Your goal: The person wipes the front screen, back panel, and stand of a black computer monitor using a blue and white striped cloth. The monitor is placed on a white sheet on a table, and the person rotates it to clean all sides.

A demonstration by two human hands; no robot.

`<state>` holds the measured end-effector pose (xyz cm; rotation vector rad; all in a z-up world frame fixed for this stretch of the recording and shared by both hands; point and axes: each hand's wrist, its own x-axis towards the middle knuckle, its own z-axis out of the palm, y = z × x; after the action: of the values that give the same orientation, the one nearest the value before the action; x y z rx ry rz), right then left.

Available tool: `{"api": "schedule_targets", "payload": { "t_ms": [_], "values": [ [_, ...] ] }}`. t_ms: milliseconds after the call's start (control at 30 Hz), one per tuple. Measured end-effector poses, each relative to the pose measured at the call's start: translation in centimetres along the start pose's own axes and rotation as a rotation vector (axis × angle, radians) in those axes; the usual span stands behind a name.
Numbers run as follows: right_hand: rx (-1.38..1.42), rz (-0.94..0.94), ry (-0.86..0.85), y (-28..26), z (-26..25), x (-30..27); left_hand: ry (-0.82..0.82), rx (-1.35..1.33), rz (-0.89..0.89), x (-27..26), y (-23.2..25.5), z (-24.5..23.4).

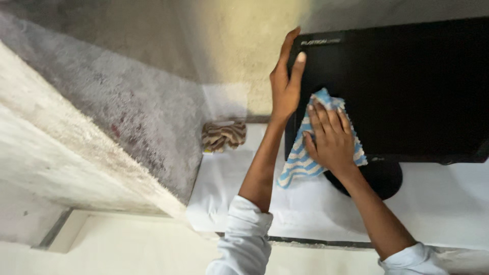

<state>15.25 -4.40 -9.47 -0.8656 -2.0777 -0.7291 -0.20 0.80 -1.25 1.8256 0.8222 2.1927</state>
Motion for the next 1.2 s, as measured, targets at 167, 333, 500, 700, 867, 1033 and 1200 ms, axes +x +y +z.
{"api": "schedule_targets", "payload": {
  "t_ms": [167, 333, 500, 700, 867, 1033, 1200],
  "values": [
    [0.025, 0.007, -0.268, 1.7, -0.7, 3.9, -0.04, 0.003, -0.041, 0.1, -0.3, 0.0],
    [-0.033, 0.089, 0.047, 2.9, -0.2, 2.4, -0.04, 0.016, -0.023, -0.3, -0.8, -0.1],
    [0.043, 0.063, -0.217, -0.3, 1.5, -1.5, -0.049, 0.032, -0.024, -0.4, -1.8, 0.0],
    [0.065, 0.037, -0.234, 2.1, 0.3, 2.9, -0.105, 0.085, -0.027, -0.8, -1.4, -0.3],
    [0.024, 0.091, -0.039, 3.2, 0.1, -1.6, -0.095, 0.067, -0.139, -6.2, -0.5, -0.6],
    [-0.047, 0.018, -0.001, 3.3, 0.5, -5.5, -0.033, 0.151, -0.572, -14.9, 1.7, -0.9],
    [-0.006, 0.009, 0.009, 5.0, -1.3, -5.0, 0.155, 0.104, -0.591, -21.8, 3.7, 0.2]
  ]
}}
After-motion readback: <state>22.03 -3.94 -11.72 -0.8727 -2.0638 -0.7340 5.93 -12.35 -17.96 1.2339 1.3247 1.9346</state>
